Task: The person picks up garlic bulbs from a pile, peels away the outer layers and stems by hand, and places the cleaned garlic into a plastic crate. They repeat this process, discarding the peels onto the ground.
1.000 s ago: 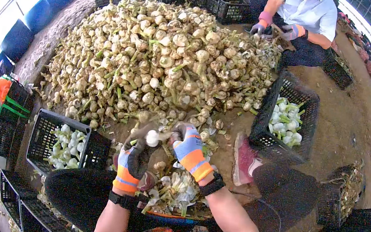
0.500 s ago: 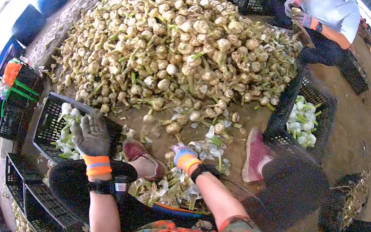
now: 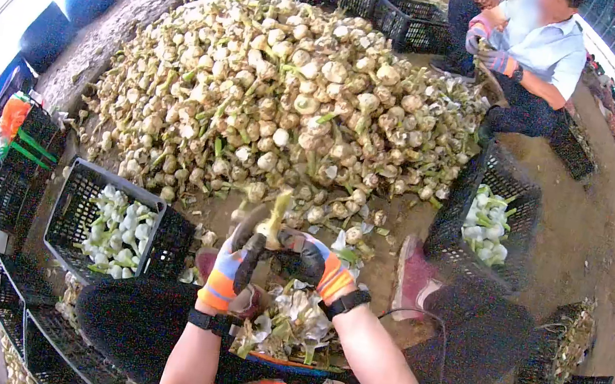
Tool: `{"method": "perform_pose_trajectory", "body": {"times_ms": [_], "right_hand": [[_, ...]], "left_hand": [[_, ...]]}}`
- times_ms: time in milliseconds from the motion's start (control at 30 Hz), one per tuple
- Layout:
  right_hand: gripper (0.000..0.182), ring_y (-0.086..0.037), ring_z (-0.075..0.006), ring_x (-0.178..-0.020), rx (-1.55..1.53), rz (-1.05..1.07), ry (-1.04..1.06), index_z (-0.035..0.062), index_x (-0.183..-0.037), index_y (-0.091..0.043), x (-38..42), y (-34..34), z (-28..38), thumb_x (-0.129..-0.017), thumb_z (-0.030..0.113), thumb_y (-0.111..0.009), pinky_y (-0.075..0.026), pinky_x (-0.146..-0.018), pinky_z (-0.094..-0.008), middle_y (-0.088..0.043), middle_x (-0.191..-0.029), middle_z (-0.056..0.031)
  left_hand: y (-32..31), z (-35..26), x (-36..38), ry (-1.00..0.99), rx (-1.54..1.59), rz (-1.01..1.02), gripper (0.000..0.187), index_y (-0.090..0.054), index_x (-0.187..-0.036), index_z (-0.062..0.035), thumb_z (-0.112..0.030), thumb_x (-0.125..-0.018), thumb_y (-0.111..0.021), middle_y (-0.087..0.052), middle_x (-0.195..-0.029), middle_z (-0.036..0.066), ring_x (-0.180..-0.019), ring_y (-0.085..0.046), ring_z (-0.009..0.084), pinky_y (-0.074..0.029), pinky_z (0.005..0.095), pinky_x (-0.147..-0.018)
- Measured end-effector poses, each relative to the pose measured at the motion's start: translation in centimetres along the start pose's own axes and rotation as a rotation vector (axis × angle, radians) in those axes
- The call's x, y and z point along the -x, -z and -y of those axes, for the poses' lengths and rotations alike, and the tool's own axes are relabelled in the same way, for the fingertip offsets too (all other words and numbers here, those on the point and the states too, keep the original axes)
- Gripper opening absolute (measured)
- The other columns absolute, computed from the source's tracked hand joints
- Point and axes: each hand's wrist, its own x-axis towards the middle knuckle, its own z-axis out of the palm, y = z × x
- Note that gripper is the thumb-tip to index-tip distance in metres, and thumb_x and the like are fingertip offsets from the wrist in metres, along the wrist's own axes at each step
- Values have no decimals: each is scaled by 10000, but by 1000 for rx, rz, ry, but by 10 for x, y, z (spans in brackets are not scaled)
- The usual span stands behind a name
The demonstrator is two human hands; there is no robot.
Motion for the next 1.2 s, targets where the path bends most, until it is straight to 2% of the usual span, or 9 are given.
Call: {"method": "perform_pose_trajectory", "body": {"times_ms": [233,367,567,700,767,833,900,967,1200], "right_hand": [[428,-612,-140,-833,319,-531,374,-34,-1141,-550,-2,-31,-4,-791,186,-659,-501,-715,-238,-636,-970,-81],[463,-622,-161,-891,-113,-347,450,-53,-1205,-479,10,-46,6,-769,47,-600,-518,-752,-246,-611,-1059,-122],[271,-626,-199,-898,295,-571,349,-36,-1064,-506,-3,-32,0,-804,13,-562,-535,-732,-282,-603,-1032,-121],[314,-623,-214,-928,-182,-436,453,-46,-1104,-485,-1,-23,-9,-797,-23,-546,-528,-792,-321,-601,-1035,-151],[546,-585,-284,-997,-79,-468,337,-35,-1206,-369,-1,-23,-4,-681,-182,-332,-549,-762,-362,-516,-1106,-158],[527,-573,-277,-1023,6,-400,364,-27,-1191,-396,6,-20,0,-687,-178,-361,-541,-789,-373,-524,-1111,-166],[383,-615,-237,-970,-27,-291,433,-40,-1116,-483,16,-22,4,-808,118,-646,-498,-875,-324,-594,-1085,-158],[350,-622,-206,-950,-206,-263,415,-29,-1093,-513,23,-29,12,-802,107,-654,-500,-852,-299,-617,-1049,-134],[372,-604,-157,-816,507,-323,258,11,-1060,-547,41,-7,33,-724,63,-698,-487,-738,-280,-624,-956,-82]], "left_hand": [[-27,-18,4,-337,-62,-55,584,-363,-1330,-6,15,-801,-611,-463,-1282,83,-1124,-484,173,-393,312,-967],[-34,-19,12,-408,-63,-88,684,-349,-1339,-11,11,-733,-667,-470,-1268,80,-1124,-485,175,-396,300,-951],[-47,-37,23,-595,-720,-216,618,-538,-1183,-38,4,-582,-675,-522,-1122,150,-1073,-505,304,-410,353,-919],[-53,-43,28,-635,-725,-250,614,-549,-1173,-38,11,-575,-677,-528,-1094,137,-1025,-517,291,-419,342,-904],[-52,-43,29,-632,-738,-224,625,-547,-1180,-36,22,-571,-681,-525,-1096,130,-1030,-518,279,-425,334,-897],[-53,-41,28,-632,-694,-219,620,-545,-1186,-40,26,-585,-685,-518,-1110,124,-1040,-516,267,-428,329,-897],[-55,-40,26,-630,-646,-210,615,-543,-1192,-43,29,-599,-689,-512,-1124,119,-1050,-514,254,-430,324,-897],[-58,-42,28,-612,-543,-168,606,-540,-1200,-50,22,-625,-716,-495,-1153,110,-1071,-509,234,-428,318,-909],[-58,-45,32,-327,-56,-65,540,-481,-1205,5,-15,-709,-695,-521,-1140,91,-1047,-529,195,-433,307,-903]]}}
